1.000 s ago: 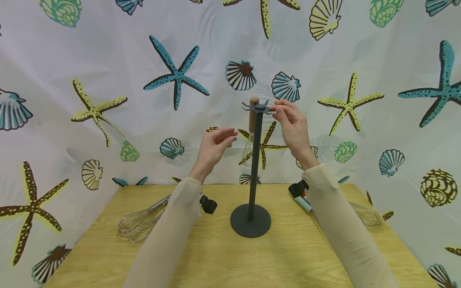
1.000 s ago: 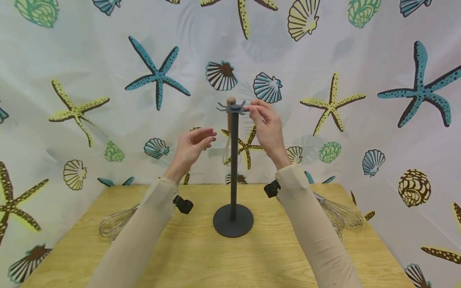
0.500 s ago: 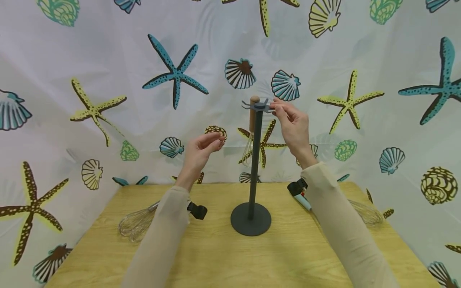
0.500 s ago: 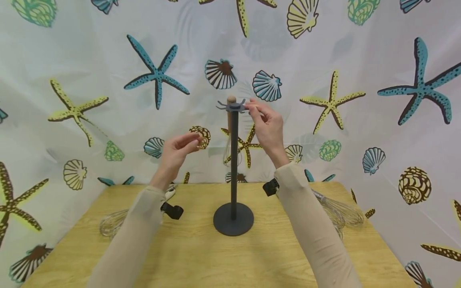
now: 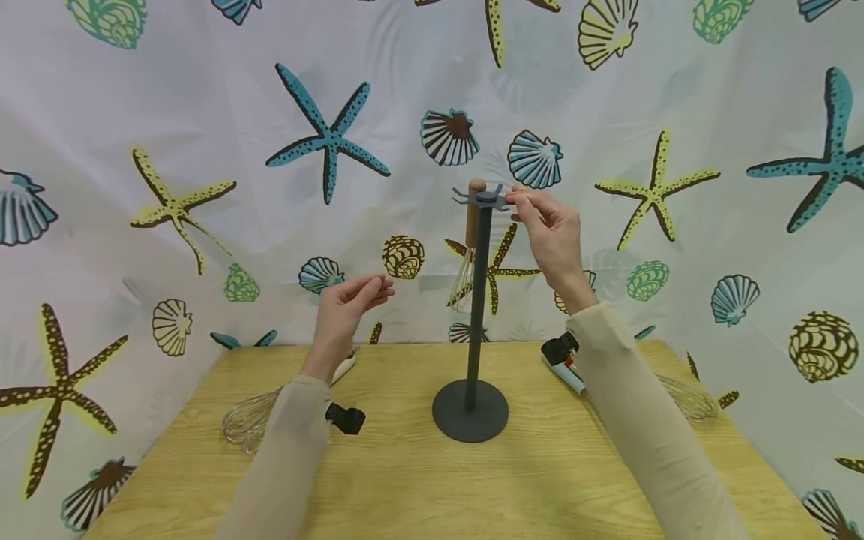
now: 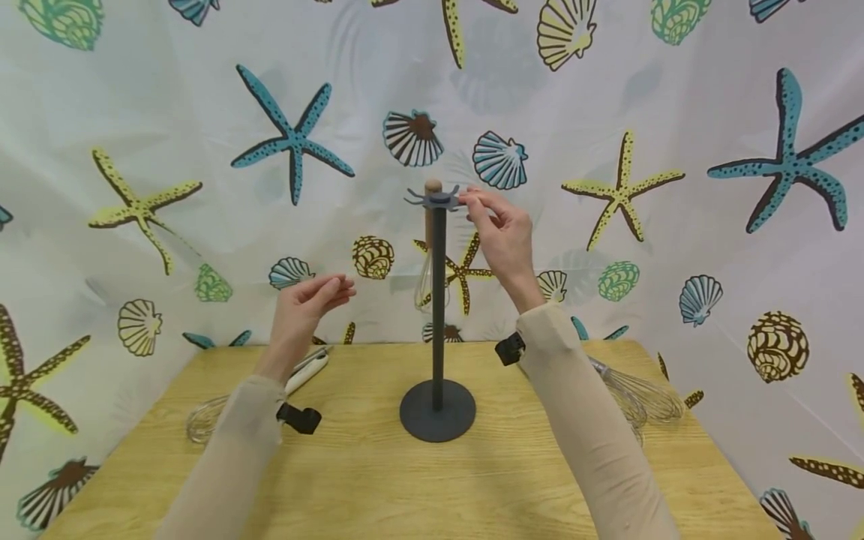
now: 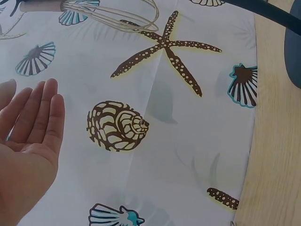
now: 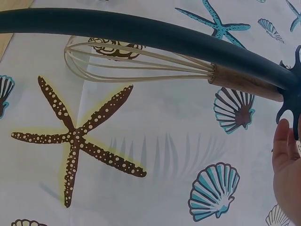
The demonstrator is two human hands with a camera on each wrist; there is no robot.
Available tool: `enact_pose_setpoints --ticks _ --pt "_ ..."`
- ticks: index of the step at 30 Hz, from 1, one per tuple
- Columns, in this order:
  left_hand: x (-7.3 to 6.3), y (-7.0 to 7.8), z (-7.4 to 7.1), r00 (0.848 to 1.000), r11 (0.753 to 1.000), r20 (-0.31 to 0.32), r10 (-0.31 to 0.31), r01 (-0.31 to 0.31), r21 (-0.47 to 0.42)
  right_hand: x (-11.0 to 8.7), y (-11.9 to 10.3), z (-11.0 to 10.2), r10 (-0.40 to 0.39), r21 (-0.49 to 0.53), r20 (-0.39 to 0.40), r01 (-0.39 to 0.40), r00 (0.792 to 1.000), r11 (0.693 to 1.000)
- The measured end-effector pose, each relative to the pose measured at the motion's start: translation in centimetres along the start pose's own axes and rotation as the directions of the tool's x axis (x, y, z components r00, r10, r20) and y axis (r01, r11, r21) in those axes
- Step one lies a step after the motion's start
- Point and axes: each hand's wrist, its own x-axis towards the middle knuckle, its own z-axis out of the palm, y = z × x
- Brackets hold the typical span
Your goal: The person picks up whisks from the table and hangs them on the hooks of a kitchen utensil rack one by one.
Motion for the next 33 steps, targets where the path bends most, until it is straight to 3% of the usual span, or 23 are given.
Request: enact_pose_setpoints --ticks 6,18,26,33 --pt "-1.2 -0.7 -1.6 1.000 1.000 -0.007 -0.024 0.024 -0.020 0.0 -0.1 -0.2 -0.007 0.012 0.001 0.007 1.000 1.000" --pt "-2.8 -3.5 -4.3 0.996 0.994 -0.020 -0.087 0.088 0.065 0.2 -0.5 -0.7 0.026 -0.035 0.063 -0.023 0.998 0.999" --pt "-4.3 -4.8 -5.7 0.988 0.978 -0.021 -0.153 0.155 0.137 0.5 -0.5 -0.7 0.018 -0.047 0.069 -0.015 0.997 0.999" --pt "-5.6 -6.2 -8.0 0.974 0.956 -0.040 -0.222 0.226 0.187 0.4 -0.4 -0.8 0.008 -0.058 0.075 -0.004 0.997 0.998"
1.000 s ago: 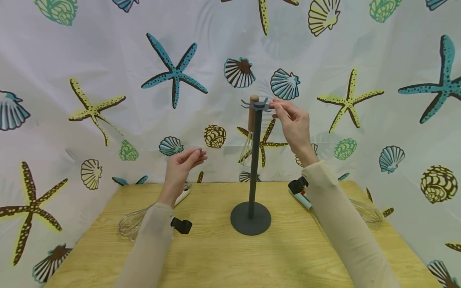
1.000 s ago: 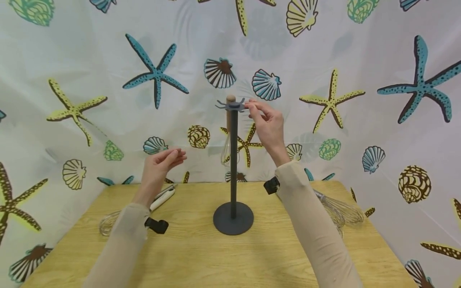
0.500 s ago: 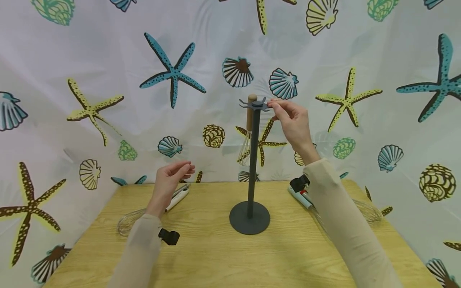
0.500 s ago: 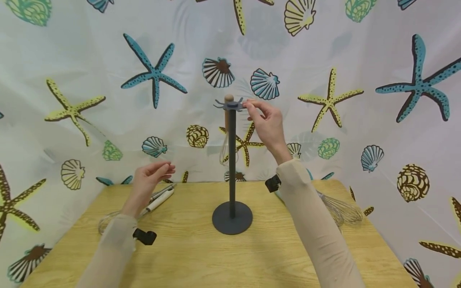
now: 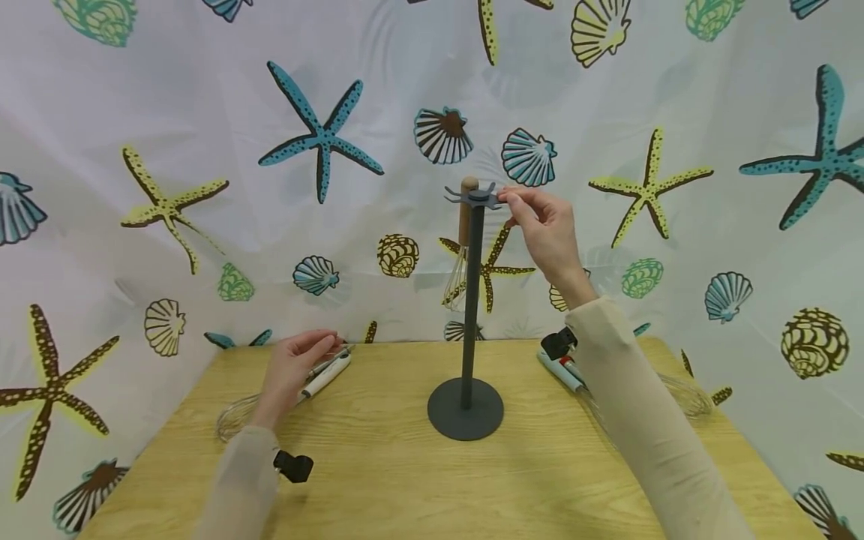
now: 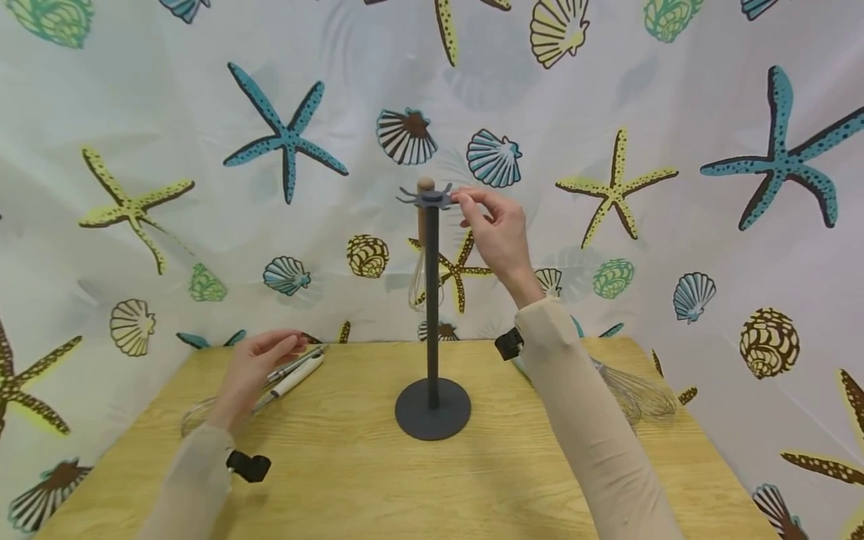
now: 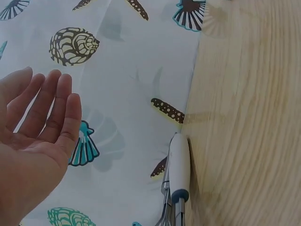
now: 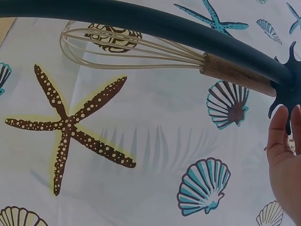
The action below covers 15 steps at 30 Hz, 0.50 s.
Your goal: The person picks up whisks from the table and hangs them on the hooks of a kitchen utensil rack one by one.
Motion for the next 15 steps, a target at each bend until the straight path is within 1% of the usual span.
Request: enact_pose_setpoints --ticks 2,6,8,12,15 --pt "-0.2 -0.5 -0.6 1.000 0.999 -0.013 -0.029 0.029 0.024 0.0 0.0 0.1 0.001 -0.001 0.002 -0.001 1.000 1.000" --pt "-0.7 -1.3 -1.5 0.996 0.990 -0.029 -0.084 0.087 0.107 0.1 -0.1 0.2 0.011 0.000 -0.007 -0.011 1.000 1.000" --pt "-0.9 -1.6 -1.8 0.995 0.982 -0.034 -0.095 0.099 0.159 0.1 0.0 0.2 0.014 0.004 -0.011 -0.014 1.000 1.000" --pt "-1.4 -2.3 -2.6 0.996 0.960 -0.033 -0.088 0.093 0.265 0.2 0.1 0.2 0.011 0.016 -0.013 -0.010 1.000 1.000" --pt "-1.6 -2.9 -3.3 0.995 0.942 -0.023 -0.096 0.098 0.322 0.0 0.1 0.0 0.014 0.016 -0.011 -0.014 1.000 1.000"
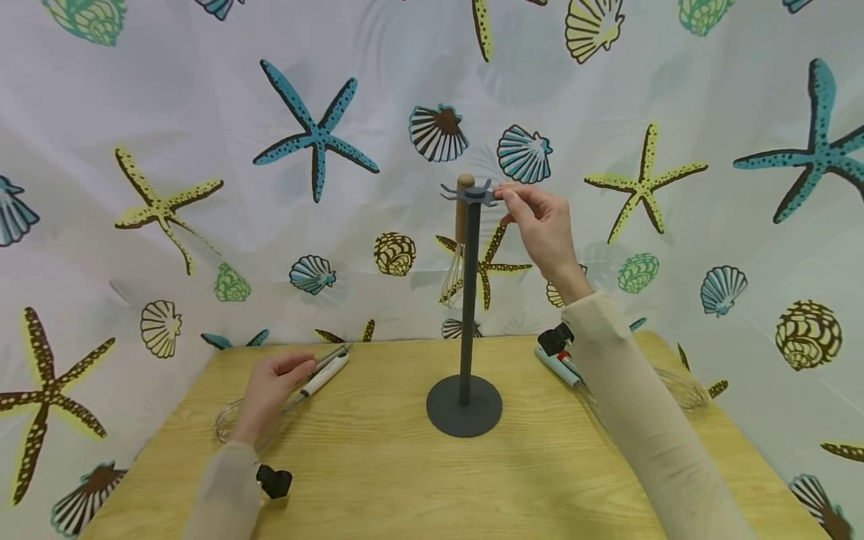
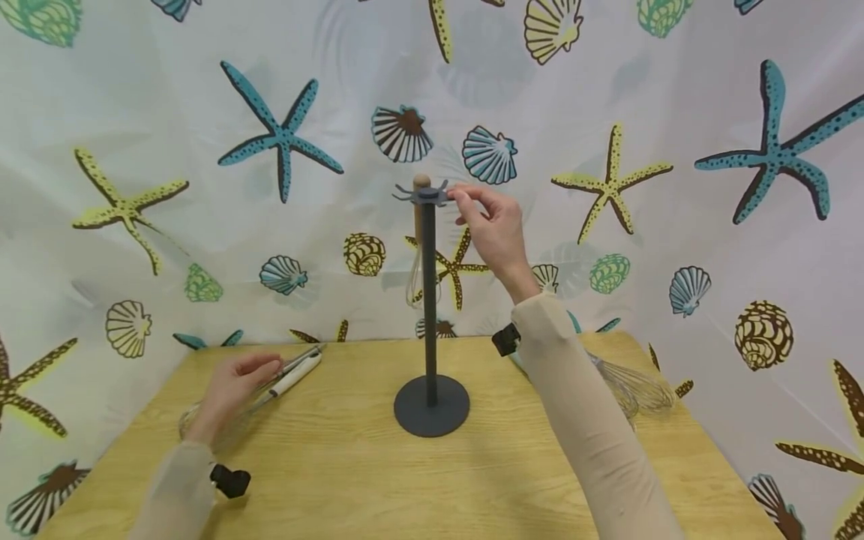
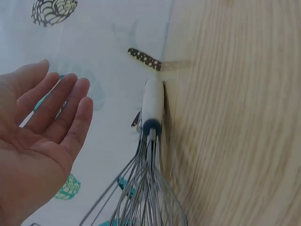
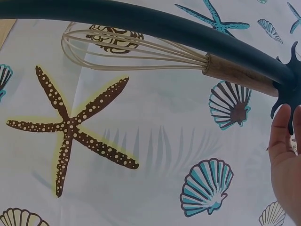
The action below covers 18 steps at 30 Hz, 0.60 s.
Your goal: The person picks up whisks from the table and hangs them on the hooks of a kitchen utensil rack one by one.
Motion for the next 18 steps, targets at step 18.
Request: enact_pose_setpoints --ticks 18 --pt "0.6 -2.9 -1.3 0.998 0.979 0.058 -0.014 0.002 0.204 -0.1 0.1 0.1 -0.004 0.006 0.001 0.004 1.000 1.000"
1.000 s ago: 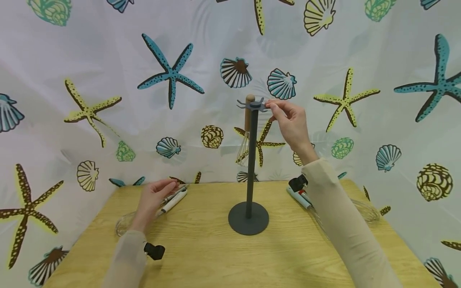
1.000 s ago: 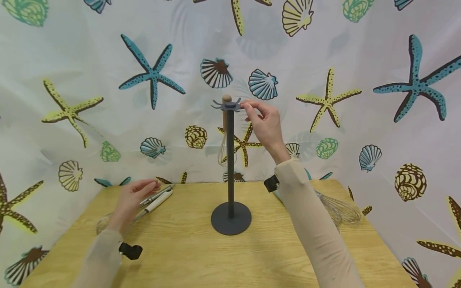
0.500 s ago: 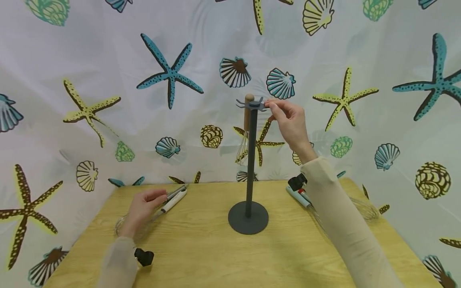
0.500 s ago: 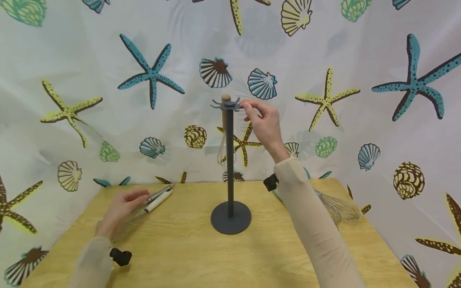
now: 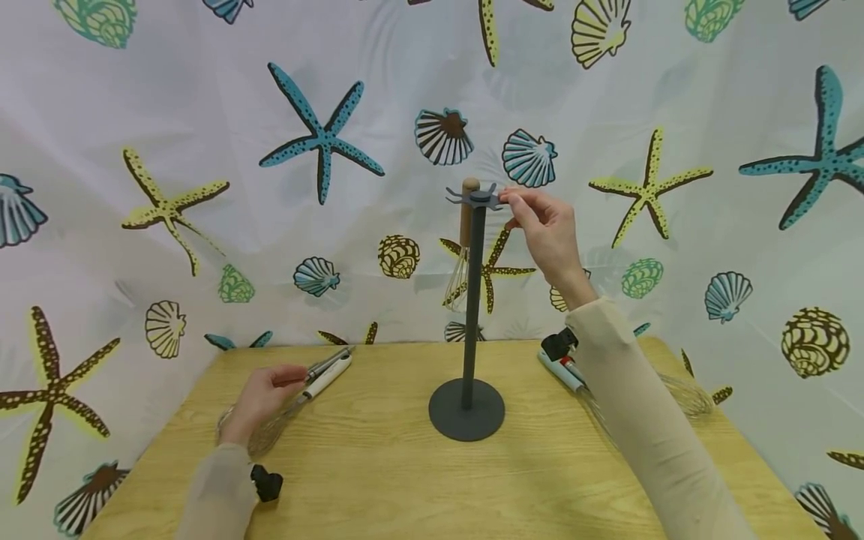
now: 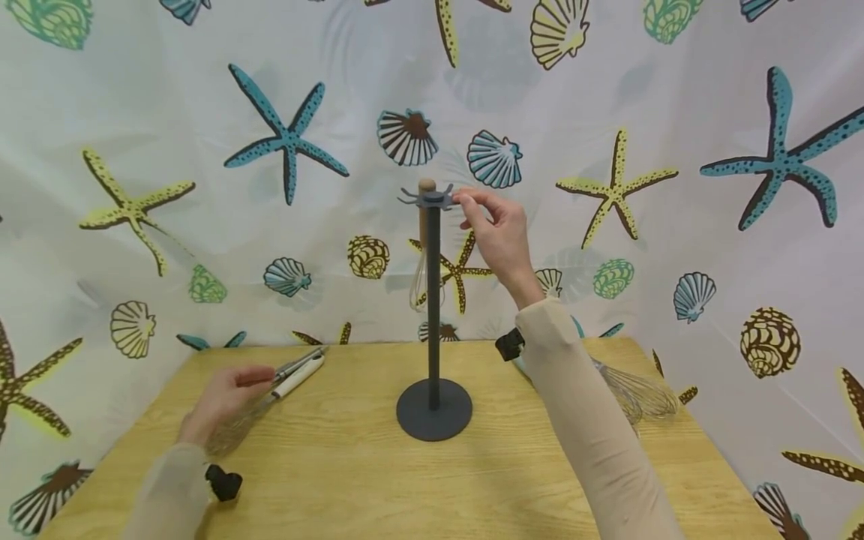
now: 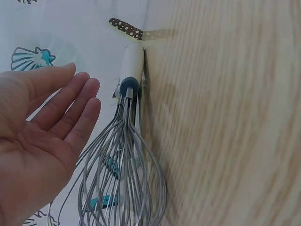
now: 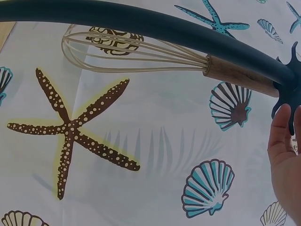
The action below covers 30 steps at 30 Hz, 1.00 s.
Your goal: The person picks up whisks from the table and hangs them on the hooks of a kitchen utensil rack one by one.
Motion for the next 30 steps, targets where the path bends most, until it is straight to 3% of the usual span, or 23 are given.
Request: enact_pose_setpoints --ticks 13,22,30 --pt "0.9 -0.4 0.9 0.997 0.998 0.055 -0.060 0.061 -0.006 0.0 0.0 0.1 0.004 0.029 0.000 -0.004 1.000 1.000" --pt "1.8 -0.9 0.8 0.996 0.999 0.081 -0.047 0.047 -0.001 0.1 -0.2 0.2 0.013 0.051 0.003 -0.013 1.000 0.999" --pt "2.1 -1.0 1.4 0.990 0.997 0.115 -0.081 0.082 -0.009 0.0 -0.1 0.0 0.015 0.051 -0.004 -0.015 1.000 0.999"
